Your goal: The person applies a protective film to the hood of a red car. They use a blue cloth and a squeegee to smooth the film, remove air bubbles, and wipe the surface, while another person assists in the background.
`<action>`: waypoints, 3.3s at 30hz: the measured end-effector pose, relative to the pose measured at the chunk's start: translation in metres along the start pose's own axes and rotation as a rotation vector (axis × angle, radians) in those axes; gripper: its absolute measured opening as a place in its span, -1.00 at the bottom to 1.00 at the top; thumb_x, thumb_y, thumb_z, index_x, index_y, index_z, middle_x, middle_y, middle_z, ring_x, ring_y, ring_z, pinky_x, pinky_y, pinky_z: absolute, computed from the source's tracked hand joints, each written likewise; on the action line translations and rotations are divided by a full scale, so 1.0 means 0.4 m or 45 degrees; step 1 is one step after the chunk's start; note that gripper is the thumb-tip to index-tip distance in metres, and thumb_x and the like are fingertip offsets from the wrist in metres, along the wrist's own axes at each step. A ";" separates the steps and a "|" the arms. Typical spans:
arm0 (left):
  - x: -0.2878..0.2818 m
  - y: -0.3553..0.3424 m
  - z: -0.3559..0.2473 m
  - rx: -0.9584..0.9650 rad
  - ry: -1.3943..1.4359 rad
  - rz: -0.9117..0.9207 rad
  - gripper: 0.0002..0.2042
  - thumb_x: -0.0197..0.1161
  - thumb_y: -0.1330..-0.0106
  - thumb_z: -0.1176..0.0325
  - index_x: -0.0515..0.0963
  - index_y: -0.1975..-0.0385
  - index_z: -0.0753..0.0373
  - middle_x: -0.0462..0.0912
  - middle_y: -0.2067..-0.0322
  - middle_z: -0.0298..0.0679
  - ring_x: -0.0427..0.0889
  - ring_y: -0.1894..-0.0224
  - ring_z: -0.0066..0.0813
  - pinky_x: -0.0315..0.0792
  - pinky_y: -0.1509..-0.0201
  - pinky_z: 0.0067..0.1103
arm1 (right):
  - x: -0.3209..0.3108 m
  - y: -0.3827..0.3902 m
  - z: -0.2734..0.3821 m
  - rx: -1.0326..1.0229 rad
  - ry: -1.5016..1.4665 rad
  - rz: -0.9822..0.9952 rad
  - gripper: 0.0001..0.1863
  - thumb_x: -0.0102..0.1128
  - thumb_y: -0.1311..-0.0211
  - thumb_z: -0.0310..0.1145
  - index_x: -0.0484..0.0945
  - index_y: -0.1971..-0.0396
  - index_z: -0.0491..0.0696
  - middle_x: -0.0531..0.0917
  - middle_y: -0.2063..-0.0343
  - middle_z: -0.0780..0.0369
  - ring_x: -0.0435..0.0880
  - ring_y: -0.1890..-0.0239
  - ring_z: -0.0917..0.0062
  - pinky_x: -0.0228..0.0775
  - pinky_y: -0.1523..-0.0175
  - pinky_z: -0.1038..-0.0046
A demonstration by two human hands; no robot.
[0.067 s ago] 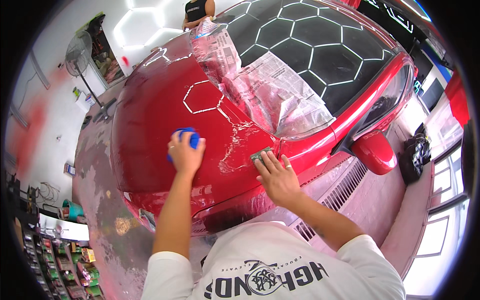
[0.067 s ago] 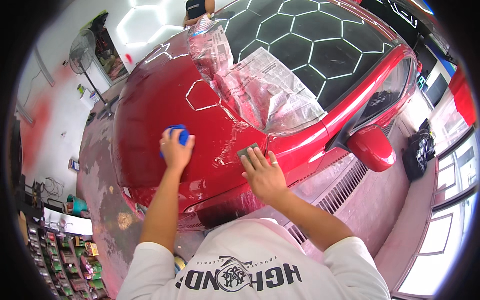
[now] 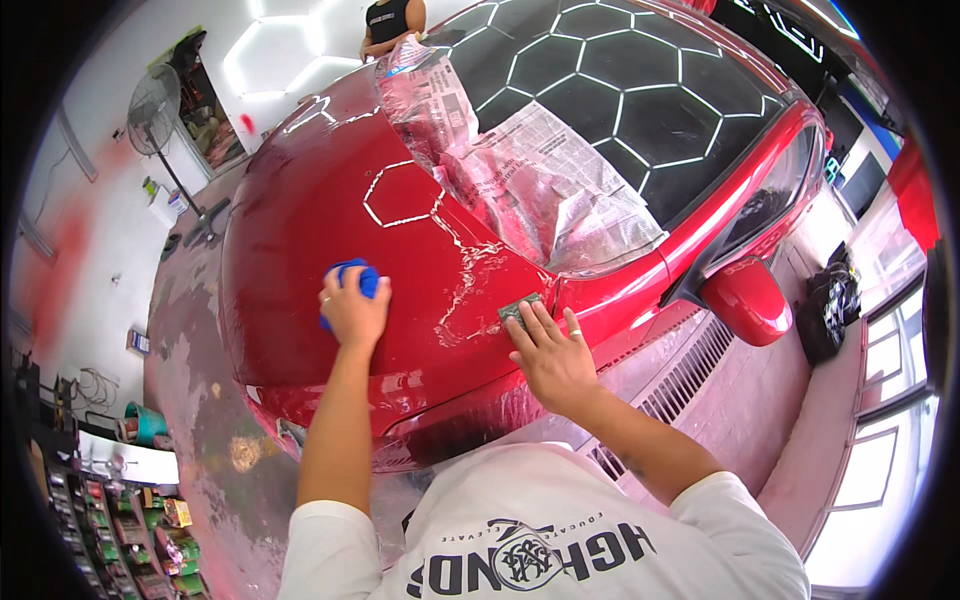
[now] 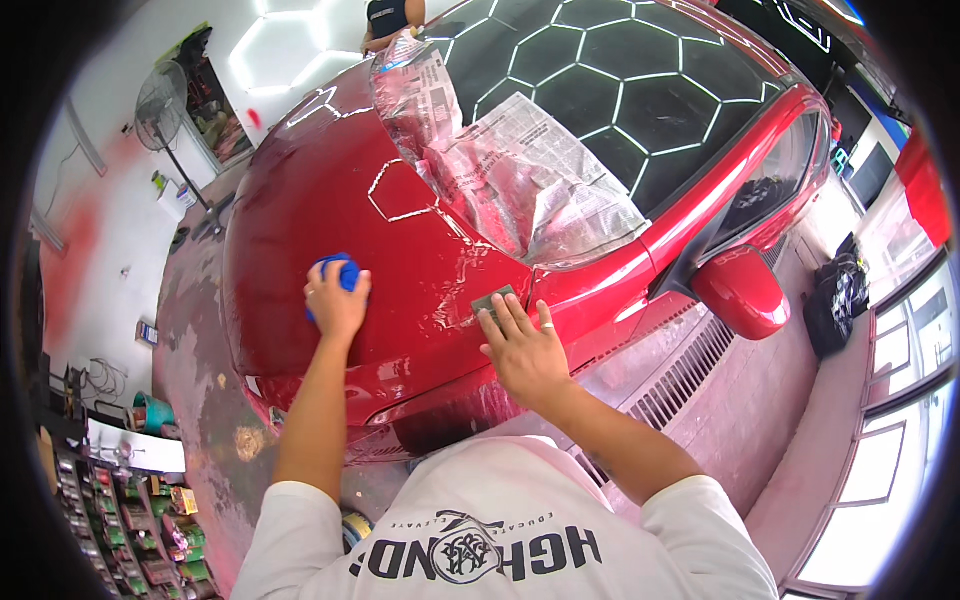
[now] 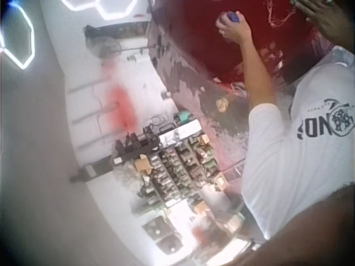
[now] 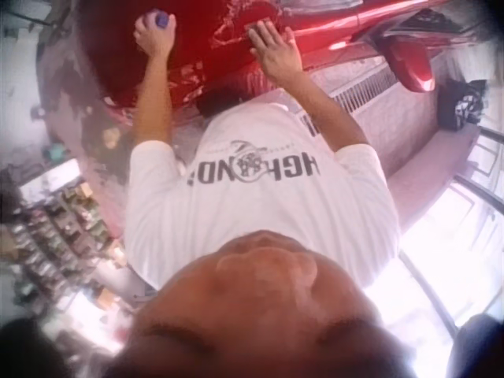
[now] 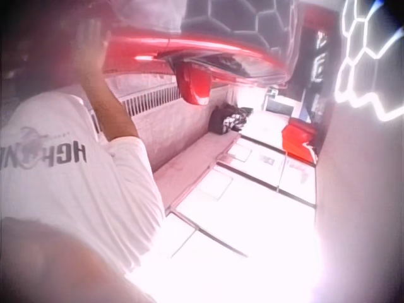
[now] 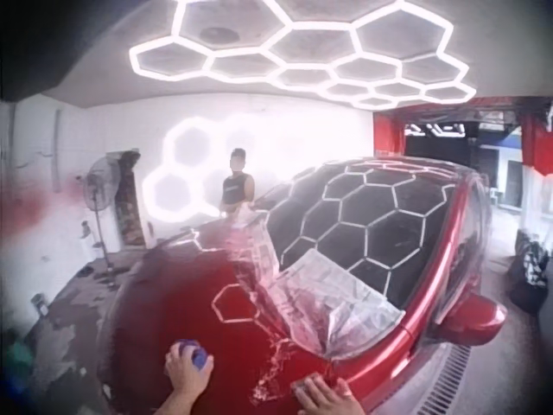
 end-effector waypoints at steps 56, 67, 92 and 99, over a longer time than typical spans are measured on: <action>-0.038 -0.008 0.156 -0.119 0.251 -0.083 -0.17 0.63 -0.23 -0.18 0.50 -0.51 -0.10 0.38 -0.55 -0.09 0.36 -0.55 0.21 0.19 -0.59 0.25 | 0.026 -0.704 0.009 -0.271 -0.122 0.320 -0.36 -0.20 -0.84 0.00 0.24 -0.72 0.05 0.17 -0.75 0.01 0.07 -0.79 0.06 -0.07 -0.77 -0.21; -0.002 0.095 -0.187 0.132 0.195 0.150 -0.28 0.57 -0.22 -0.20 0.63 -0.38 -0.09 0.45 -0.51 0.04 0.44 -0.51 0.20 0.16 -0.58 0.20 | -0.158 -0.158 -0.274 0.120 -1.543 -0.153 -0.30 -0.34 -0.90 0.08 0.31 -0.69 -0.12 0.45 -0.59 0.00 0.38 -0.64 0.26 0.11 -0.72 0.24; -0.296 0.169 -0.230 -0.193 0.483 -0.229 -0.89 0.49 -0.38 0.48 0.66 0.24 0.18 0.67 0.33 -0.19 0.72 0.29 -0.20 0.61 0.16 -0.29 | -0.283 -0.178 -0.248 -0.207 -1.116 -0.302 -0.37 0.40 -0.59 -0.18 0.47 -0.49 -0.13 0.72 -0.27 -0.10 0.76 -0.29 0.10 0.59 -0.33 0.10; -0.138 0.228 -0.069 0.052 0.124 0.067 -0.76 0.46 -0.12 0.50 0.53 0.28 0.21 0.66 0.09 -0.08 0.67 -0.01 0.06 0.56 -0.05 -0.10 | -0.111 -0.238 -0.078 -0.260 -0.405 0.032 -0.02 0.50 -0.02 0.59 0.66 -0.45 0.45 0.18 -0.68 -0.16 0.10 -0.64 -0.52 0.20 -0.55 -0.51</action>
Point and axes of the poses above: each hand's wrist, its own y-axis away from the middle knuckle, its own x-axis out of the palm, z = x × y, the point moved 9 cm from there along -y, towards the middle knuckle
